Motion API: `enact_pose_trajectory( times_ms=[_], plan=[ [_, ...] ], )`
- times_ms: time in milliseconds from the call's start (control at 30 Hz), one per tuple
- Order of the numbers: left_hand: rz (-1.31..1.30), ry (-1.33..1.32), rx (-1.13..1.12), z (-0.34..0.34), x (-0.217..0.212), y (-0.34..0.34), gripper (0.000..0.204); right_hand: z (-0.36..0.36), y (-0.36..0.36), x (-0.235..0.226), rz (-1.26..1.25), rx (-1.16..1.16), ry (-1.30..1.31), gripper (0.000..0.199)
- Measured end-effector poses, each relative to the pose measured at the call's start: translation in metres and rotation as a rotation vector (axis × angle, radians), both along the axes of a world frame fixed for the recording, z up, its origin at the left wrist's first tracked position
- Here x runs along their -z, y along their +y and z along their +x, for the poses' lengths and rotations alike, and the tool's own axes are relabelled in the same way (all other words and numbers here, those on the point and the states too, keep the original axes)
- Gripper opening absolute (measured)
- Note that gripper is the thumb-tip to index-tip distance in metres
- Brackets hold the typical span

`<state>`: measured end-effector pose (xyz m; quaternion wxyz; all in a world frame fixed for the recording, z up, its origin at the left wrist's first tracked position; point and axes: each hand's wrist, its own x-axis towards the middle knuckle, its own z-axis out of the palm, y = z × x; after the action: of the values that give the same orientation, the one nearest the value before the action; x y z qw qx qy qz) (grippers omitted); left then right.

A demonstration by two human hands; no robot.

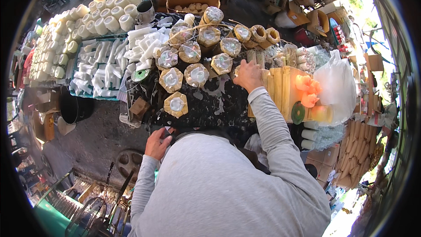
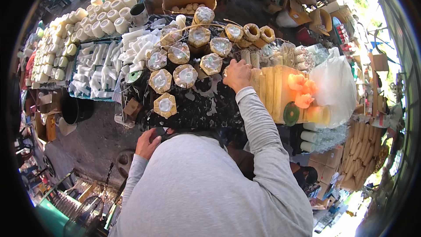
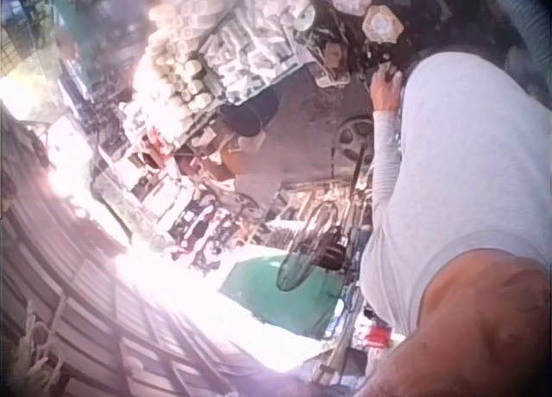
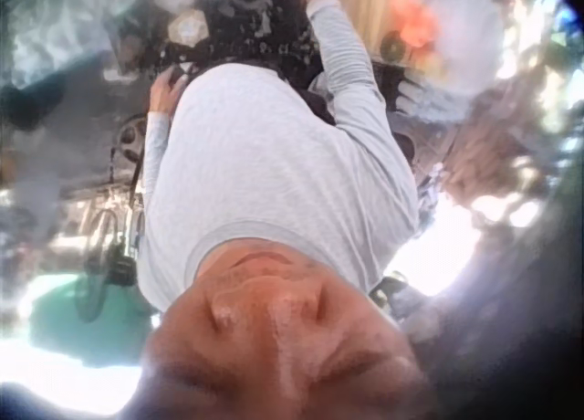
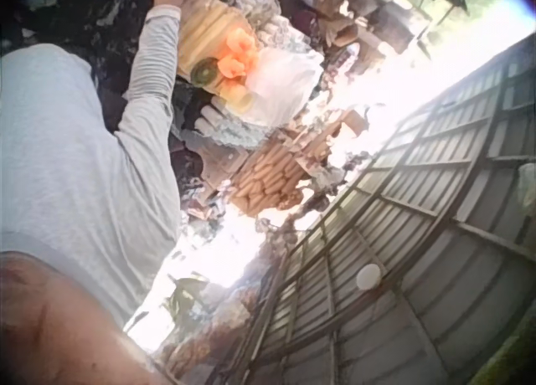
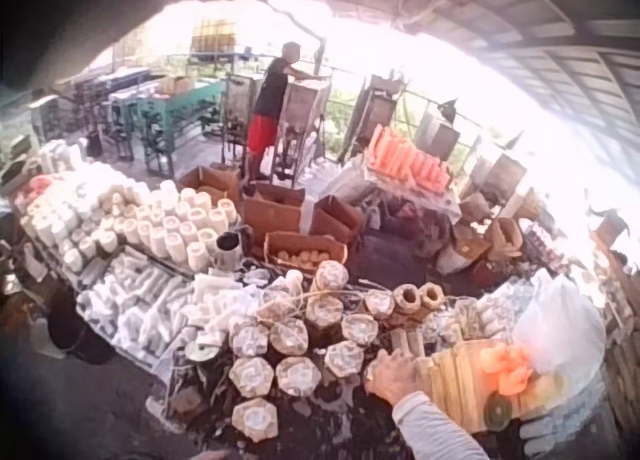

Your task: The person assembles decorative candles by inserting a white cylindrical candle into a hexagonal wooden mold, then securing it with a thin string. The person repeats this process for multiple units, placing finished items on the table.

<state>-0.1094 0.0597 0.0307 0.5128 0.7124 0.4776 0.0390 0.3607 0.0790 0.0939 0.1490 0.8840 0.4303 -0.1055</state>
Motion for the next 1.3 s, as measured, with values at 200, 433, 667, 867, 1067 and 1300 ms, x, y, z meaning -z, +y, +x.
enact_pose_trajectory(
  times_ms=[200, 433, 667, 867, 1067, 1300],
  plan=[
    [-0.164, -0.350, 0.347, 0.073, 0.022, 0.014, 0.071, -0.066, -0.049, -0.034, -0.035, 0.004, 0.227, 0.081],
    [0.433, -0.450, 0.176, 0.160, 0.081, -0.026, 0.125, -0.152, -0.081, 0.017, 0.195, 0.027, 0.357, 0.085],
    [0.061, -0.547, 0.138, 0.159, 0.129, -0.017, 0.125, -0.121, -0.106, 0.053, 0.396, 0.283, 1.036, 0.054],
    [0.252, -0.500, 0.119, 0.162, 0.139, -0.021, 0.124, -0.101, -0.103, 0.074, 0.329, 0.444, 1.235, 0.043],
    [0.210, -0.449, 0.091, 0.164, 0.132, -0.019, 0.119, -0.125, -0.095, 0.055, 0.435, -0.097, 0.548, 0.032],
    [0.285, -0.374, 0.089, 0.169, 0.131, -0.024, 0.120, -0.124, -0.114, 0.050, 0.631, 0.259, 0.836, 0.028]
  ],
)
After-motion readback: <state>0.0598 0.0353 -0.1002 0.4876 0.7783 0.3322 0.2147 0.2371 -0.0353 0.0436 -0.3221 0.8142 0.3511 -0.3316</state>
